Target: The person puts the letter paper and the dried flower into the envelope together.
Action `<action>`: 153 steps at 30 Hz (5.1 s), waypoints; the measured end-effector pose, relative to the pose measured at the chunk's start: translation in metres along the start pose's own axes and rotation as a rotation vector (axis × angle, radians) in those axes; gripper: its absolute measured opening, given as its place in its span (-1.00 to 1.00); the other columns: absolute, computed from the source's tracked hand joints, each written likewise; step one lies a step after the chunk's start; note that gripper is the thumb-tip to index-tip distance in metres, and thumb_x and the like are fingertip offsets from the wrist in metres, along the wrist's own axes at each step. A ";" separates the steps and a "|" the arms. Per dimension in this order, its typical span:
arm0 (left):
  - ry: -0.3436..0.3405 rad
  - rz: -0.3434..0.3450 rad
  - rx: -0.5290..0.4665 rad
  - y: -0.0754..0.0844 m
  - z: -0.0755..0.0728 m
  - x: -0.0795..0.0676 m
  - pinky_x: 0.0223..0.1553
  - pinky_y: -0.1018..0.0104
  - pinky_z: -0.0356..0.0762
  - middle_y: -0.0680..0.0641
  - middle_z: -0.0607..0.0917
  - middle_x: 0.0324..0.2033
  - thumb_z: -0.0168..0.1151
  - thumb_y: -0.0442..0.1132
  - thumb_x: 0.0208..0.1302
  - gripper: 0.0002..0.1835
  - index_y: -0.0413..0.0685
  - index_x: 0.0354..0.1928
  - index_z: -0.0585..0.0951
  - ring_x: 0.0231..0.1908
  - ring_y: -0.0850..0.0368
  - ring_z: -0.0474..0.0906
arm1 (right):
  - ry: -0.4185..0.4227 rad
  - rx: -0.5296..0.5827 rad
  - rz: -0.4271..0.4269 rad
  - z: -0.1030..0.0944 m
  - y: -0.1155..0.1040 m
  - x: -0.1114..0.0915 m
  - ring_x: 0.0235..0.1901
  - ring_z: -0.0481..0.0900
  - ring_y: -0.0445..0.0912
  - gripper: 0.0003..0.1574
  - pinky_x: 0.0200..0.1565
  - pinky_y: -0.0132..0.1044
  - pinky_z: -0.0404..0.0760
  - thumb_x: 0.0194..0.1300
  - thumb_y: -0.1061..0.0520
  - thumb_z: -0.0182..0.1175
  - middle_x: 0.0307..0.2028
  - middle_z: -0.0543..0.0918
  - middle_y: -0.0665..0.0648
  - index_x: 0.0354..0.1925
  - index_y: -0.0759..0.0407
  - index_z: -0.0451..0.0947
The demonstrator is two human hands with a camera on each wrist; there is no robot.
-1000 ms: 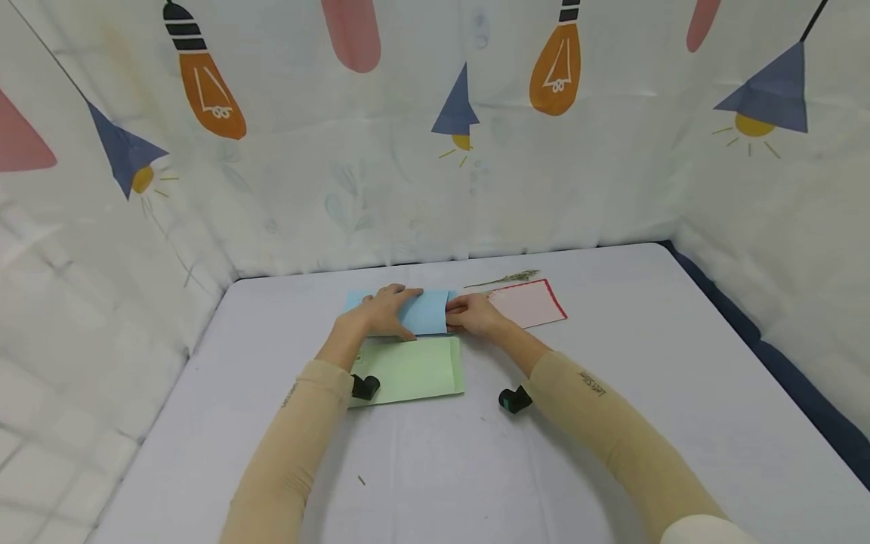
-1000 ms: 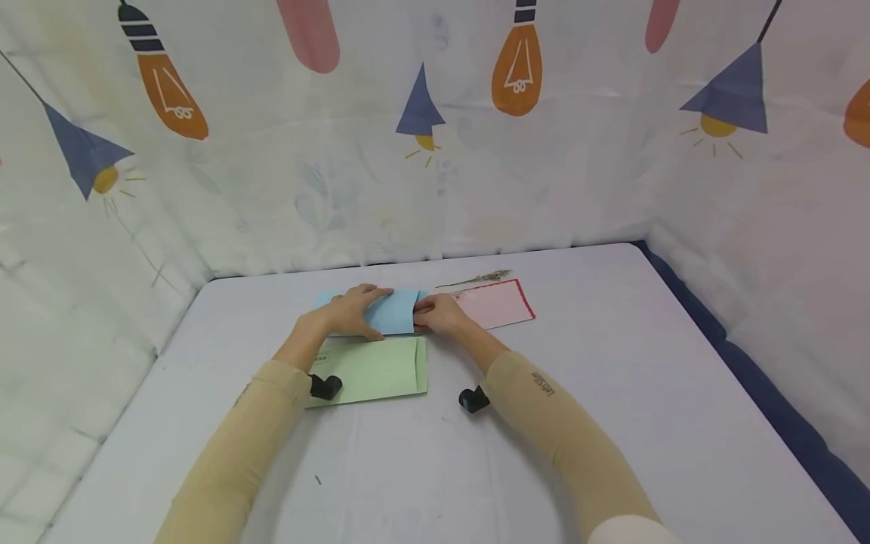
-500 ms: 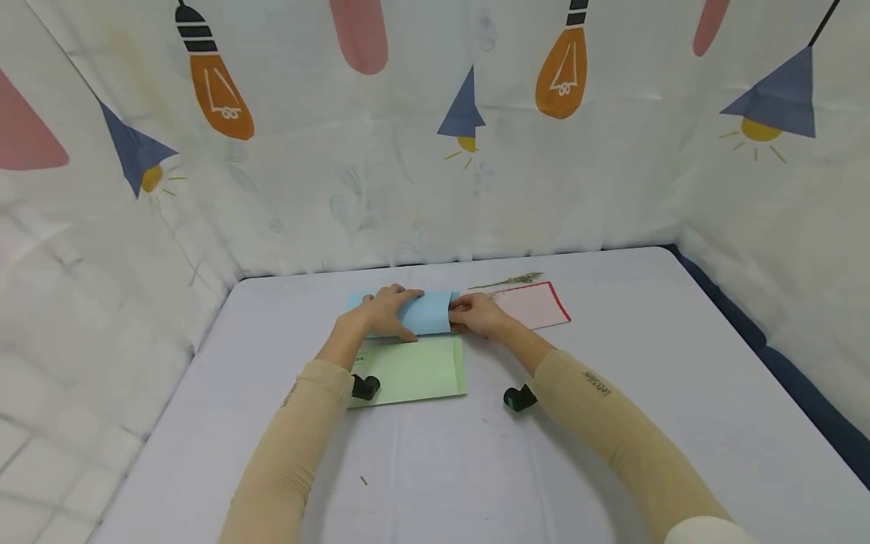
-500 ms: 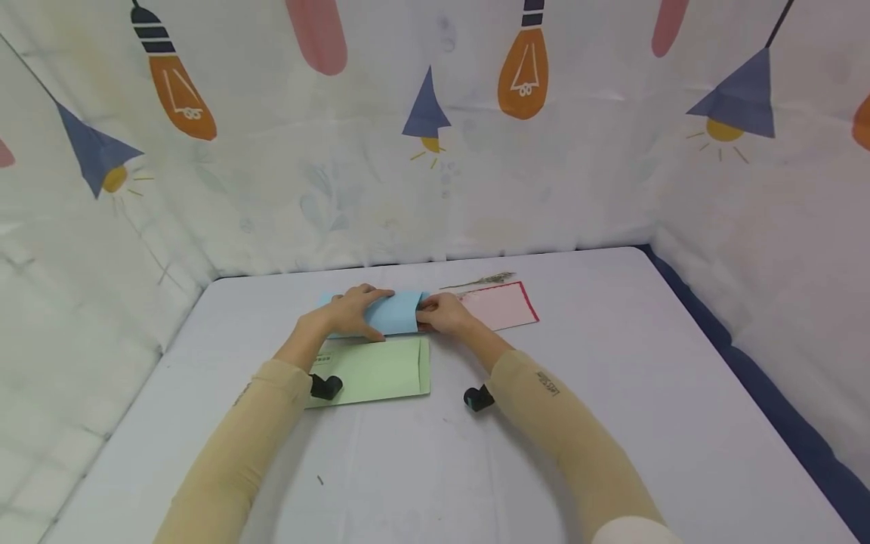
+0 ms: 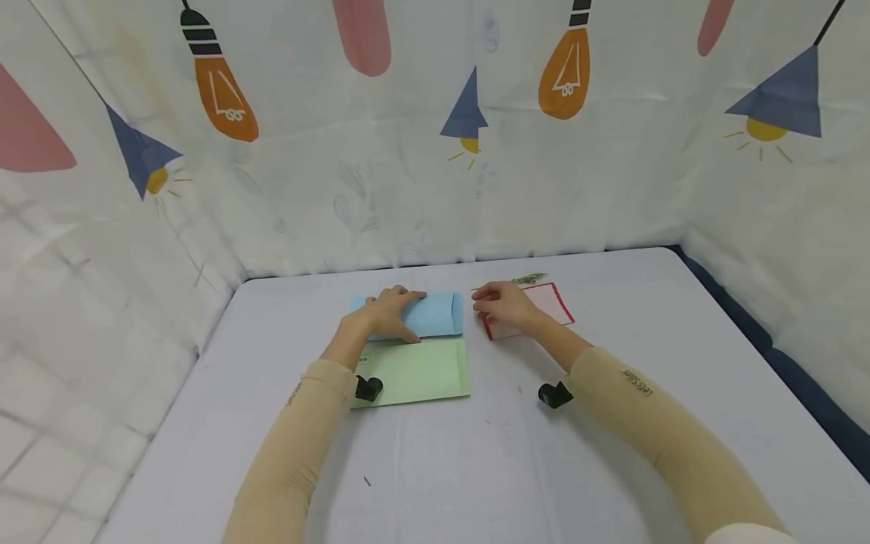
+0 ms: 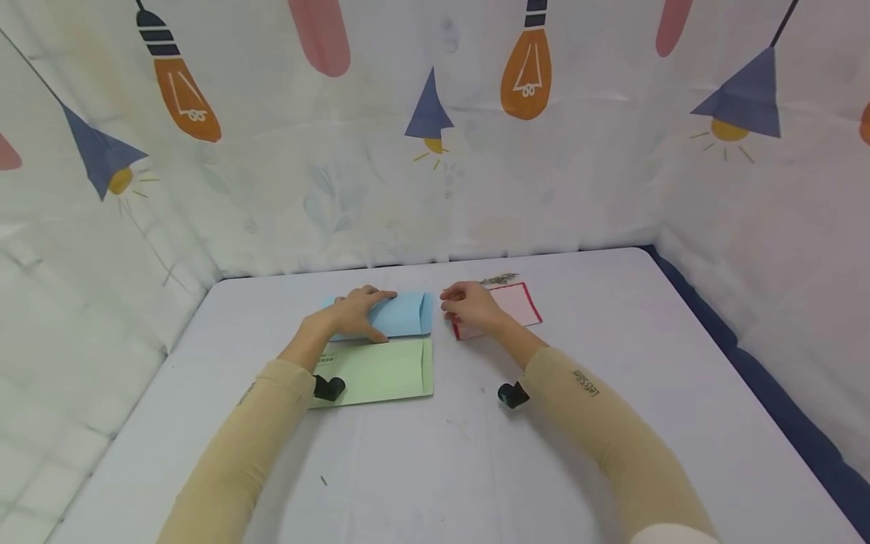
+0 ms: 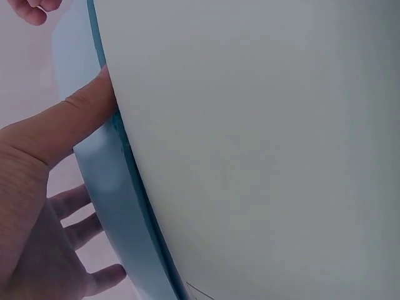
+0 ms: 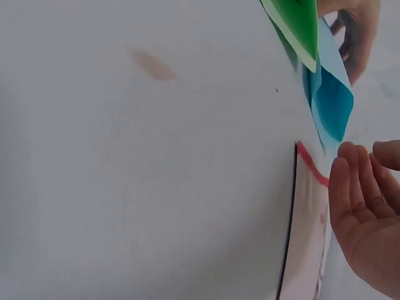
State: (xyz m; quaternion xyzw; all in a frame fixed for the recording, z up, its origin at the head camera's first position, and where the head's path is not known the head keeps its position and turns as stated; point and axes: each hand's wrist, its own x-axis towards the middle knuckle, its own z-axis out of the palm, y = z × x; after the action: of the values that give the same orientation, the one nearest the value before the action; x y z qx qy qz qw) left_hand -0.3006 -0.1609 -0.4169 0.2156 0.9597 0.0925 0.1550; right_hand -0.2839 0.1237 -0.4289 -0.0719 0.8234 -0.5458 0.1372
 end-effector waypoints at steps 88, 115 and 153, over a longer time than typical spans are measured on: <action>-0.002 -0.020 -0.032 -0.003 0.002 -0.001 0.34 -0.43 0.05 -0.24 0.14 0.52 0.55 0.14 0.13 0.11 0.17 0.64 0.14 0.48 -0.29 0.07 | 0.032 -0.298 0.164 -0.109 0.048 -0.038 -0.13 0.51 0.06 -0.17 -0.09 -0.17 0.51 0.39 0.02 0.33 0.09 0.56 0.40 0.40 0.46 0.29; -0.006 -0.029 -0.013 -0.003 0.003 -0.002 0.35 -0.39 0.06 -0.21 0.14 0.53 0.53 0.18 0.15 0.10 0.22 0.64 0.12 0.48 -0.25 0.08 | -0.014 -0.369 -0.015 -0.103 0.047 -0.036 -0.32 0.46 0.00 -0.79 -0.29 -0.22 0.49 0.45 0.25 0.17 -0.26 0.52 0.21 -0.05 0.39 0.42; 0.001 -0.019 -0.016 -0.005 0.004 0.001 0.34 -0.40 0.06 -0.19 0.17 0.51 0.54 0.19 0.13 0.10 0.23 0.63 0.15 0.47 -0.23 0.09 | 0.101 -0.212 -0.093 -0.081 0.040 -0.028 -0.24 0.67 0.07 -0.68 -0.15 -0.18 0.67 0.49 0.20 0.21 -0.10 0.66 0.31 0.13 0.32 0.47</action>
State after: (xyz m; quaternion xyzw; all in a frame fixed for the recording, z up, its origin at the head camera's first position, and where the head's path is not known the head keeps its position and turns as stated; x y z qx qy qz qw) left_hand -0.3022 -0.1649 -0.4223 0.2050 0.9610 0.0989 0.1572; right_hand -0.2803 0.2183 -0.4322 -0.0966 0.8781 -0.4645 0.0616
